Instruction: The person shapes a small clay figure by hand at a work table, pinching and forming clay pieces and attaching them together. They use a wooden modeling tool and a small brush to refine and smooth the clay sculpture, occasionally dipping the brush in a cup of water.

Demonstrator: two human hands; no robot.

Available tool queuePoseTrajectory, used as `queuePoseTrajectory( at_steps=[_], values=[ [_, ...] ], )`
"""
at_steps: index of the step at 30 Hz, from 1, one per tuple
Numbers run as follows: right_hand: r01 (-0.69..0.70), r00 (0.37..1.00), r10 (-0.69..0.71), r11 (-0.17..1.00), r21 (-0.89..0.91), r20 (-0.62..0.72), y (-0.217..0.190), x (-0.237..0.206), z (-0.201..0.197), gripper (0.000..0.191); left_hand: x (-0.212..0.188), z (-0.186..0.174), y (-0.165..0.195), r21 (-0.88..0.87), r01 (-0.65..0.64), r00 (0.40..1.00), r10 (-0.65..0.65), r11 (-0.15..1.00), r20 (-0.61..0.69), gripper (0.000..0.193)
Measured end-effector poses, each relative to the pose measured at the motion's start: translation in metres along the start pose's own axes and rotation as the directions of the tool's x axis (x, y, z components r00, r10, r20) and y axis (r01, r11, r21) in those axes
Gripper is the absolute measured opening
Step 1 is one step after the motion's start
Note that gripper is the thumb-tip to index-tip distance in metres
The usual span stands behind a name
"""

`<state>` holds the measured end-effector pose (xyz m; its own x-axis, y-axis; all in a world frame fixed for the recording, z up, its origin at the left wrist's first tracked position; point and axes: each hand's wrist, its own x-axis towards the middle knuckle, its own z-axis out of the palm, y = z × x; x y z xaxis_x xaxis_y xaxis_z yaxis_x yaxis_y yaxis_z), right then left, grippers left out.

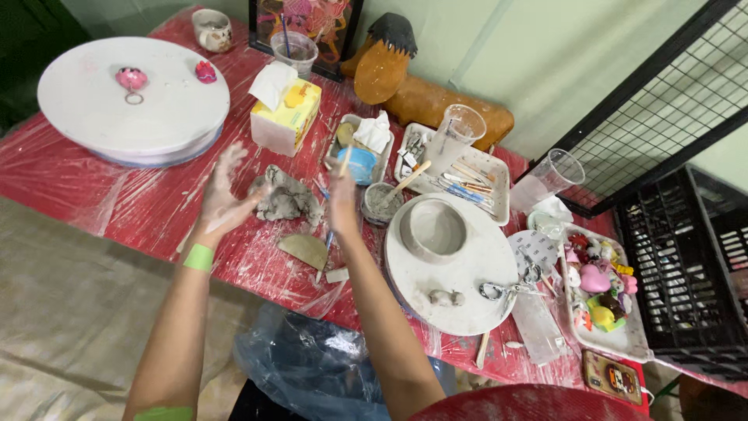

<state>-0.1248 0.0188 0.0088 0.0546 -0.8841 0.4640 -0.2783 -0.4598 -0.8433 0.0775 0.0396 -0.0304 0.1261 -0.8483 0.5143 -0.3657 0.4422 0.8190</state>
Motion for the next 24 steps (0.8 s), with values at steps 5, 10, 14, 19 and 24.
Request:
queuePoseTrajectory(
  at_steps=[5,10,14,19,24],
  values=[
    [-0.137,0.991,0.137,0.99,-0.014,0.0,-0.011,0.002,0.004,0.027,-0.025,0.005,0.0,0.322,0.002,0.999,-0.013,0.947,0.032,0.06],
    [0.182,0.982,-0.187,0.957,-0.225,-0.001,-0.004,-0.003,0.017,0.017,-0.036,0.016,-0.002,0.281,-0.015,1.0,0.014,0.959,0.009,0.065],
    [0.251,0.968,-0.244,0.933,-0.26,0.06,0.005,-0.008,0.027,0.017,-0.041,0.014,-0.006,0.272,-0.021,1.0,0.02,0.962,0.008,0.065],
    [-0.074,0.984,0.079,0.997,0.036,-0.161,0.011,0.001,0.006,0.02,-0.047,0.015,-0.005,0.211,-0.117,0.993,0.119,0.971,0.002,0.066],
    [-0.249,0.925,0.38,0.622,0.742,-0.008,0.009,-0.018,-0.043,0.018,-0.064,0.039,0.024,0.4,-0.162,0.968,0.223,0.902,-0.111,0.047]
  ],
)
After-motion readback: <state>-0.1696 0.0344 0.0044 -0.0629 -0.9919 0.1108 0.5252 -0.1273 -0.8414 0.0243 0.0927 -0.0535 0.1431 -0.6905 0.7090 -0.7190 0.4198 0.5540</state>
